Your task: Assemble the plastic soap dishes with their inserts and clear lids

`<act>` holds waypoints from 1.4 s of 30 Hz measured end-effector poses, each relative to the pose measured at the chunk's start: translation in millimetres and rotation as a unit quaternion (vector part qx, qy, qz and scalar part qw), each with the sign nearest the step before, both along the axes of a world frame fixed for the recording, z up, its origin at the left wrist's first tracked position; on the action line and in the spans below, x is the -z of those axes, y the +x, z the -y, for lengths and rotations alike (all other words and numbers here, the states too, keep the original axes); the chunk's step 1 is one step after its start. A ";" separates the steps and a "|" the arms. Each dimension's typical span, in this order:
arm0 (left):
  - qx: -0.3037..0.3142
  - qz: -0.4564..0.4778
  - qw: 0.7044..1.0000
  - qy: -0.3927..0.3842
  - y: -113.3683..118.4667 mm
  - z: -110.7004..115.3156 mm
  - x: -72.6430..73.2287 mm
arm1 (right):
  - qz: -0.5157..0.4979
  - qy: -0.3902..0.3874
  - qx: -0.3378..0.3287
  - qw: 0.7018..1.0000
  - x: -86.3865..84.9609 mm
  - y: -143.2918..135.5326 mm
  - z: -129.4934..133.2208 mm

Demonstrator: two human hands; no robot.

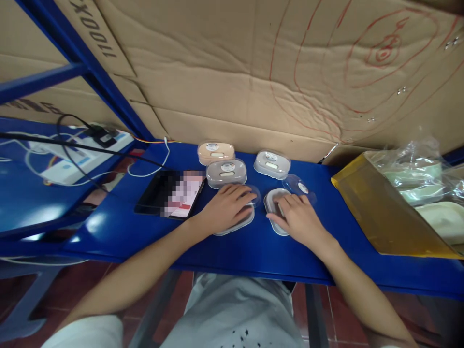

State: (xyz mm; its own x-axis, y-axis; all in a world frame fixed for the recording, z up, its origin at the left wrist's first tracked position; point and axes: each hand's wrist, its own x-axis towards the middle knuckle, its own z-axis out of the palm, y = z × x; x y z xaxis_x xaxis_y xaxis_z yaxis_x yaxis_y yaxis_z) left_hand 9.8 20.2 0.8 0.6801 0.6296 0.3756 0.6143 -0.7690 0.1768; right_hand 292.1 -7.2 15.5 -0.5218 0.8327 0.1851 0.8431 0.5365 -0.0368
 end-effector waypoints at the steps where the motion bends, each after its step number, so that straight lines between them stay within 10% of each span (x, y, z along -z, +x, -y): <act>1: 0.006 0.003 1.000 0.002 1.2 -0.2 1.4 | 0.001 0.005 0.001 1.000 2.1 -5.3 2.9; 12: 0.025 -0.055 0.991 0.116 -9.8 23.7 -23.4 | 0.007 -0.036 -0.006 0.999 -4.9 -1.8 8.7; 20: 0.061 -0.177 0.980 0.061 -0.4 39.0 -22.5 | -0.073 -0.019 0.029 0.997 -6.3 4.3 -1.3; 36: 0.040 -0.157 0.987 -0.023 6.9 45.5 -11.0 | -0.035 0.113 0.247 0.962 24.1 47.6 -47.8; 42: 0.069 -0.103 0.992 -0.037 7.4 44.6 -2.5 | -0.059 0.054 0.085 0.993 13.3 36.1 -88.0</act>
